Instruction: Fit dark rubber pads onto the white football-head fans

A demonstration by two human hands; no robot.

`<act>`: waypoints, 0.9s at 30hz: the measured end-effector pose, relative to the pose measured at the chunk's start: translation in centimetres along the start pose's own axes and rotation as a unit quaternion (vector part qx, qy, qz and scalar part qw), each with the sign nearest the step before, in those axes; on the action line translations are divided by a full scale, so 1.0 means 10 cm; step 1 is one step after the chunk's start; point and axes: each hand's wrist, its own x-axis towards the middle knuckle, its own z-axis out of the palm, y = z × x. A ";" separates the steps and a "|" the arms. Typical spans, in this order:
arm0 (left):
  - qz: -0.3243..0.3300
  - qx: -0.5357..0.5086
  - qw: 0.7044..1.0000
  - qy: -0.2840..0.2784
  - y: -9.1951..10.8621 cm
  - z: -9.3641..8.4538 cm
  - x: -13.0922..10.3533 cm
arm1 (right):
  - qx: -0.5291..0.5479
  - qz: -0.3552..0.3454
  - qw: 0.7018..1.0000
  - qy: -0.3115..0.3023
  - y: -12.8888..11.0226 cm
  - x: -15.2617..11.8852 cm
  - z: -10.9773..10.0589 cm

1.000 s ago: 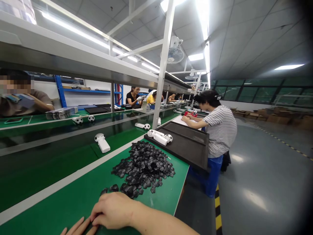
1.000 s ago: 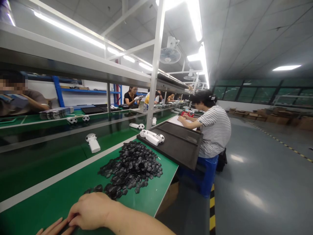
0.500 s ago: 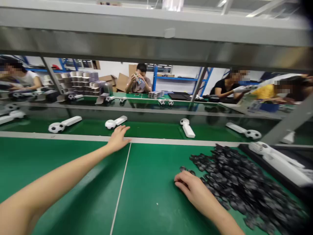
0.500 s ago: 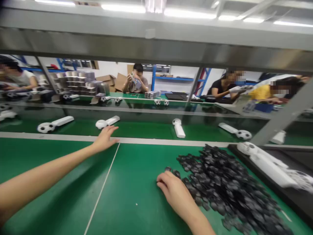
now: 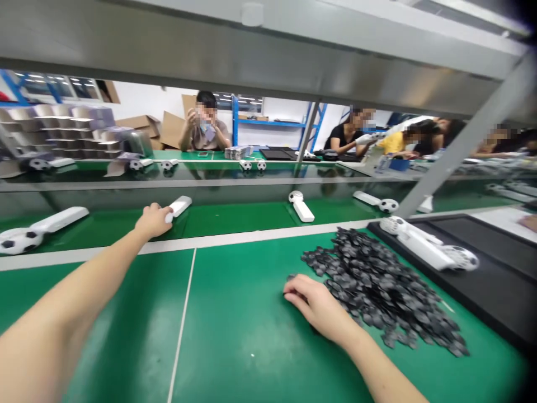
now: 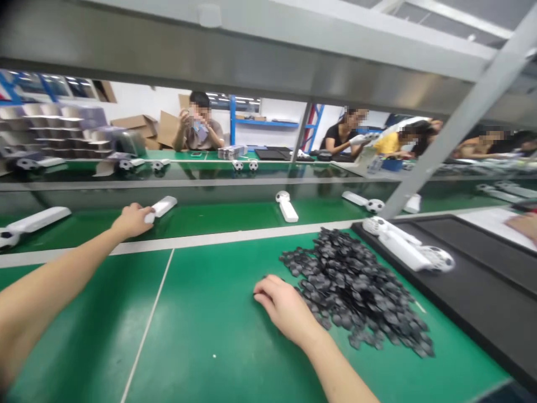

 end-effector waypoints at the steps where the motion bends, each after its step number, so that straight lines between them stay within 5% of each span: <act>1: 0.008 -0.002 1.000 -0.005 0.05 -0.04 -0.02 | 0.000 -0.002 1.000 0.006 0.01 0.00 -0.01; 5: 0.030 -0.014 0.999 -0.034 0.31 -0.23 -0.24 | -0.010 -0.016 1.000 0.024 -0.02 0.00 -0.03; 9: 0.062 -0.034 0.993 -0.093 0.68 -0.42 -0.77 | -0.014 -0.046 0.998 0.031 -0.08 -0.01 -0.03; 11: 0.129 -0.048 0.979 -0.148 0.87 -0.47 -1.12 | -0.010 -0.060 0.997 0.039 -0.09 -0.01 -0.02; 15: 0.323 -0.048 0.905 -0.271 1.19 -0.54 -1.64 | 0.000 -0.070 0.996 0.063 -0.07 -0.01 -0.02; 22: 0.548 0.019 0.818 -0.174 1.52 -0.55 -1.47 | 0.035 -0.044 0.992 0.117 0.00 0.02 0.00; 27: 0.503 -0.001 0.845 -0.181 1.69 -0.39 -1.48 | 0.055 -0.024 0.988 0.140 0.03 0.03 0.02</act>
